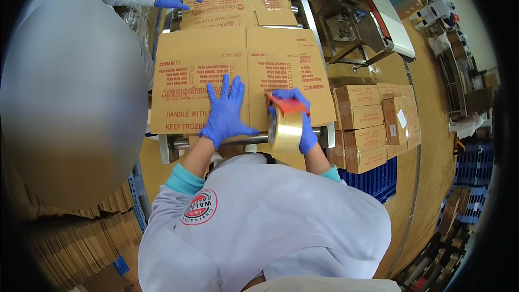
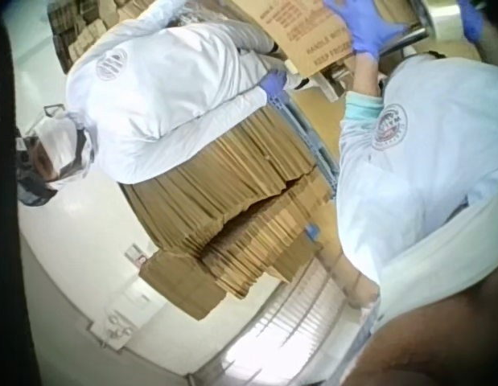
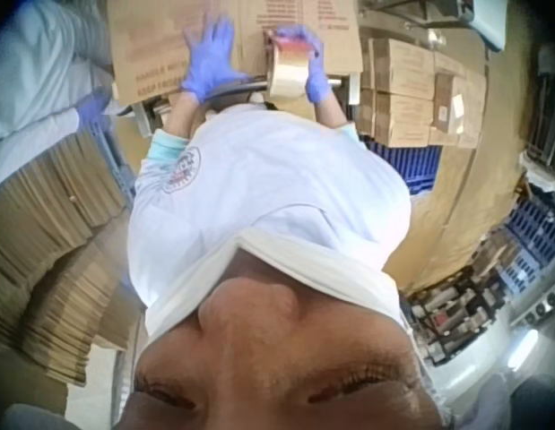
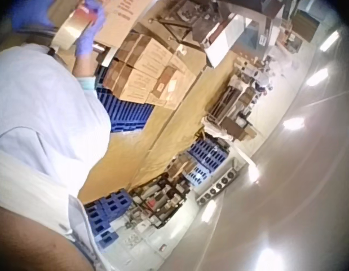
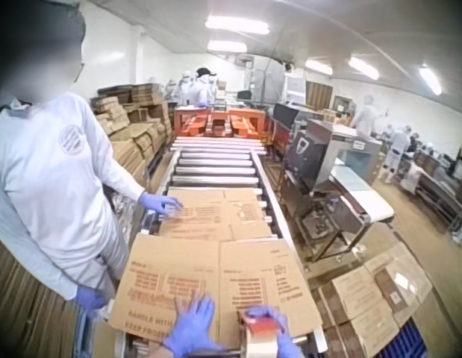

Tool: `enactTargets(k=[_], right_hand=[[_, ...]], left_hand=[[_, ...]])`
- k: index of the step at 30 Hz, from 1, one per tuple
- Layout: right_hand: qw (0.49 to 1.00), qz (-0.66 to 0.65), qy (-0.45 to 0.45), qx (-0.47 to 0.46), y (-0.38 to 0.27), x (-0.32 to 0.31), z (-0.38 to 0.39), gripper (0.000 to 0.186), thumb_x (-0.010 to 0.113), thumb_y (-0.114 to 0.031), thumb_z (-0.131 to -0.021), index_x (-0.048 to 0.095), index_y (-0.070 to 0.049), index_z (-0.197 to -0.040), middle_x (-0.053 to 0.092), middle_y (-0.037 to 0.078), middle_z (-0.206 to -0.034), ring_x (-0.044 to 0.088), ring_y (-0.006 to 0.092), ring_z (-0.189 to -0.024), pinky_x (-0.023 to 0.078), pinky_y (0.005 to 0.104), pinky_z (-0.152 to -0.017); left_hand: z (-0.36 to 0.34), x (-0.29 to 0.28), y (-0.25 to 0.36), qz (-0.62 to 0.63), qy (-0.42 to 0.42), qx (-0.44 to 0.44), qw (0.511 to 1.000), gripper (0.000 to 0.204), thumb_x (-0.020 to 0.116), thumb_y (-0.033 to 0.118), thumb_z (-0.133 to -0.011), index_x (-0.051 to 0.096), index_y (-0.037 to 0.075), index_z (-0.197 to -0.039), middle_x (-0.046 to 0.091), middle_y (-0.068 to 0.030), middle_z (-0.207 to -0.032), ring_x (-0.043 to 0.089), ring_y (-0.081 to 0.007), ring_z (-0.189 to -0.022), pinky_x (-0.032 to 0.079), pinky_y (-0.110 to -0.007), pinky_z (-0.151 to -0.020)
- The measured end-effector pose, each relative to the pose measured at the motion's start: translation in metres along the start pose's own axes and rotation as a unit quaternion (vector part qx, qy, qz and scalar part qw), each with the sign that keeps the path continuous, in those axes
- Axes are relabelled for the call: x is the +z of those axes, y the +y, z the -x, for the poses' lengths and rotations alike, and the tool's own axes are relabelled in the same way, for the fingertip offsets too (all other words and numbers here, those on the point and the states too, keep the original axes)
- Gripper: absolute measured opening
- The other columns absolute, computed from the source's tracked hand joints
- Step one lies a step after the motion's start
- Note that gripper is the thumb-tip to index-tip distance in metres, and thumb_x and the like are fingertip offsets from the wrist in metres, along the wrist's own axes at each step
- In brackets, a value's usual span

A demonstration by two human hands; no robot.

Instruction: The person tapes cardboard boxes on a conveyor belt using a handheld tape dispenser. They apply tape to the top seam of each box as it arrives, then push the sealed box forward along the rollers. A coworker assists by feeding boxes onto the belt.

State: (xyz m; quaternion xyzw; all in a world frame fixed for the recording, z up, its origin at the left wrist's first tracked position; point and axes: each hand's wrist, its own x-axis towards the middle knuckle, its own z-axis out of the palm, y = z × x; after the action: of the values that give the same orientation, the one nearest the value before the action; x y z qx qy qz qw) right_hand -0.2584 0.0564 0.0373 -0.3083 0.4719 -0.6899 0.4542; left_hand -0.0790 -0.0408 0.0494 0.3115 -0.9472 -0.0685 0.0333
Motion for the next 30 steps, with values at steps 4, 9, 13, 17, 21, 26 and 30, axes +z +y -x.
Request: enactTargets(k=[4, 9, 13, 17, 21, 26, 30], right_hand=[[0.992, -0.054, -0.013, 0.115, -0.018, 0.000, -0.007, 0.034, 0.052, -0.035, -0.087, 0.057, -0.001, -0.091, 0.061, 0.013, -0.091, 0.062, 0.0220, -0.078, 0.055, 0.0344, -0.064], [0.935, -0.193, -0.152, 0.256, -0.011, -0.044, -0.075, 0.027, 0.046, -0.026, -0.089, 0.055, -0.003, -0.101, 0.061, 0.013, -0.083, 0.063, 0.0221, -0.071, 0.053, 0.0323, -0.063], [0.936, -0.232, -0.205, 0.168, -0.044, -0.012, -0.043, 0.020, 0.051, -0.020, -0.087, 0.055, -0.002, -0.095, 0.059, 0.014, -0.081, 0.062, 0.0250, -0.077, 0.052, 0.0367, -0.067], [0.977, -0.049, -0.178, -0.104, -0.068, 0.004, -0.027, 0.033, 0.076, -0.008, -0.064, 0.057, -0.003, -0.091, 0.060, 0.013, -0.093, 0.060, 0.0240, -0.090, 0.048, 0.0373, -0.082], [0.966, 0.077, -0.080, -0.233, -0.069, 0.019, -0.022, 0.030, 0.074, -0.007, -0.068, 0.057, -0.004, -0.092, 0.062, 0.010, -0.095, 0.058, 0.0208, -0.094, 0.044, 0.0344, -0.089], [0.976, 0.119, -0.068, -0.171, -0.042, 0.055, -0.023, 0.032, 0.071, -0.002, -0.069, 0.056, -0.003, -0.097, 0.062, 0.008, -0.099, 0.058, 0.0177, -0.095, 0.042, 0.0331, -0.092], [0.939, 0.091, -0.098, -0.316, -0.017, 0.118, -0.059, 0.034, 0.072, 0.002, -0.066, 0.057, -0.004, -0.096, 0.061, 0.010, -0.098, 0.057, 0.0204, -0.099, 0.039, 0.0351, -0.096]], left_hand=[[-0.001, 0.004, -0.001, 0.015, 0.018, 0.002, 1.000, 0.124, 0.061, 0.073, -0.048, 0.025, -0.007, -0.134, 0.016, -0.0225, -0.143, 0.004, -0.0421, -0.133, -0.002, -0.070, -0.095], [0.003, 0.012, 0.003, 0.004, 0.014, 0.019, 1.000, 0.124, 0.060, 0.074, -0.049, 0.023, -0.008, -0.134, 0.016, -0.0230, -0.143, 0.005, -0.0427, -0.133, -0.001, -0.070, -0.095], [-0.013, 0.005, -0.002, -0.034, -0.006, 0.013, 0.999, 0.123, 0.059, 0.075, -0.050, 0.023, -0.008, -0.134, 0.017, -0.0224, -0.143, 0.006, -0.0417, -0.133, 0.000, -0.070, -0.095], [-0.094, 0.011, -0.038, -0.064, 0.077, 0.024, 0.995, 0.119, 0.057, 0.075, -0.054, 0.023, -0.006, -0.135, 0.016, -0.0208, -0.144, 0.006, -0.0388, -0.134, 0.003, -0.067, -0.098], [-0.111, -0.017, -0.048, -0.032, 0.191, 0.005, 0.981, 0.120, 0.062, 0.070, -0.054, 0.018, -0.005, -0.136, 0.010, -0.0197, -0.145, 0.002, -0.0400, -0.134, 0.004, -0.066, -0.098], [0.011, -0.035, -0.077, 0.050, -0.005, -0.133, 0.990, 0.133, 0.074, 0.062, -0.046, 0.006, -0.005, -0.138, -0.002, -0.0236, -0.145, -0.003, -0.0417, -0.134, 0.005, -0.066, -0.098], [0.088, 0.004, -0.069, 0.107, -0.033, -0.134, 0.985, 0.138, 0.078, 0.059, -0.041, 0.003, -0.005, -0.138, -0.003, -0.0264, -0.144, -0.005, -0.0402, -0.134, 0.005, -0.061, -0.101]])
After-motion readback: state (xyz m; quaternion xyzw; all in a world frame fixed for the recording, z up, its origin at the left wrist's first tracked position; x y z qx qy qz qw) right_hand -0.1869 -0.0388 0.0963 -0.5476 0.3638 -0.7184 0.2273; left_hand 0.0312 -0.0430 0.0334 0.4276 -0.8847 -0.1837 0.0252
